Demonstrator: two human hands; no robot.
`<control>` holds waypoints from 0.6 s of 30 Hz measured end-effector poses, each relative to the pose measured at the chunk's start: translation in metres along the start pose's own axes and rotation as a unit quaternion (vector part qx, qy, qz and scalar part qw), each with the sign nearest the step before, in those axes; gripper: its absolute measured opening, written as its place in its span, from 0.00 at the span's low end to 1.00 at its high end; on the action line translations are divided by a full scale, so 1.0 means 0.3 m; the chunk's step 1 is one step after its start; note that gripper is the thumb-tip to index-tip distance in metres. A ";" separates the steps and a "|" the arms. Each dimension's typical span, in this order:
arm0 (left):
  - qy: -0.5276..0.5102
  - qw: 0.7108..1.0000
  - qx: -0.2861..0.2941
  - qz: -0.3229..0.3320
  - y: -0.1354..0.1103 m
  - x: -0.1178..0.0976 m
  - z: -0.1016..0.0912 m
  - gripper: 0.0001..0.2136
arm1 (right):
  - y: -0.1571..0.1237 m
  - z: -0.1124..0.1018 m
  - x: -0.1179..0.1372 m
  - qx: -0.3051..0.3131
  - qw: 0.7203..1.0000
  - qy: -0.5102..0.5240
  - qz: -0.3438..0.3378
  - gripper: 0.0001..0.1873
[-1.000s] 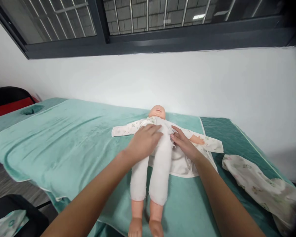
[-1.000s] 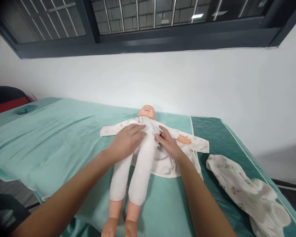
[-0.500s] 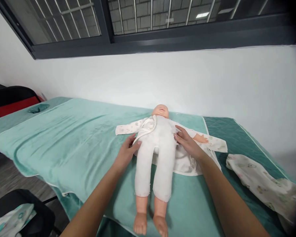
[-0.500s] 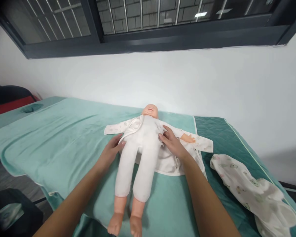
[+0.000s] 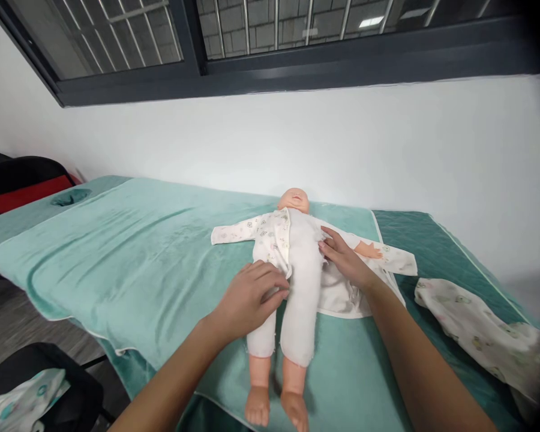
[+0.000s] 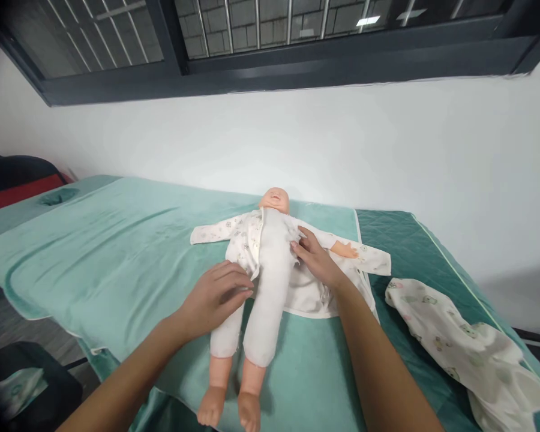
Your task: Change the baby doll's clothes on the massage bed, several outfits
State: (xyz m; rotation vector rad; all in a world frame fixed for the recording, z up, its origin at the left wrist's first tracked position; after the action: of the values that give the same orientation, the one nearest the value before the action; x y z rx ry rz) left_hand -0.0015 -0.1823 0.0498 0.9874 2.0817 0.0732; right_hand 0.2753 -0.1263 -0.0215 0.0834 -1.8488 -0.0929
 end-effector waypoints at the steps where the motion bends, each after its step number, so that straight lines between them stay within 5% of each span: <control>1: -0.012 0.999 -0.033 -0.006 0.009 0.007 -0.005 0.06 | -0.002 -0.002 0.006 -0.002 1.000 -0.002 0.005 0.38; 4: -0.028 0.984 -0.165 -0.064 0.078 0.052 -0.028 0.08 | -0.006 -0.009 0.025 -0.028 0.999 0.007 0.028 0.33; 6: -0.007 0.977 -0.190 -0.097 0.157 0.089 -0.039 0.10 | -0.004 -0.013 0.032 -0.061 0.997 0.027 0.045 0.31; 12: 0.054 0.995 -0.040 -0.075 0.408 0.142 -0.008 0.14 | 0.007 -0.021 0.028 -0.072 0.995 0.026 0.059 0.29; 18: 0.101 0.994 0.026 -0.038 0.511 0.099 0.037 0.13 | -0.003 -0.021 0.046 -0.021 0.999 0.002 0.035 0.30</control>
State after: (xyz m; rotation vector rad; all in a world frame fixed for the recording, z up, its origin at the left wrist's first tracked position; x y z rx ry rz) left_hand 0.0909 -0.0593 0.0792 0.9638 2.3155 0.0818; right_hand 0.2775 -0.1287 -0.0067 -0.0101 -1.8421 -0.0826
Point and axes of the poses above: each hand's wrist, its own y-axis towards the middle knuckle, its own z-axis out of the palm, x = y × z, the point moved 1 cm from there along y, towards the middle knuckle, and after that the axes turned 6 degrees about -y, right-handed, at the moved point
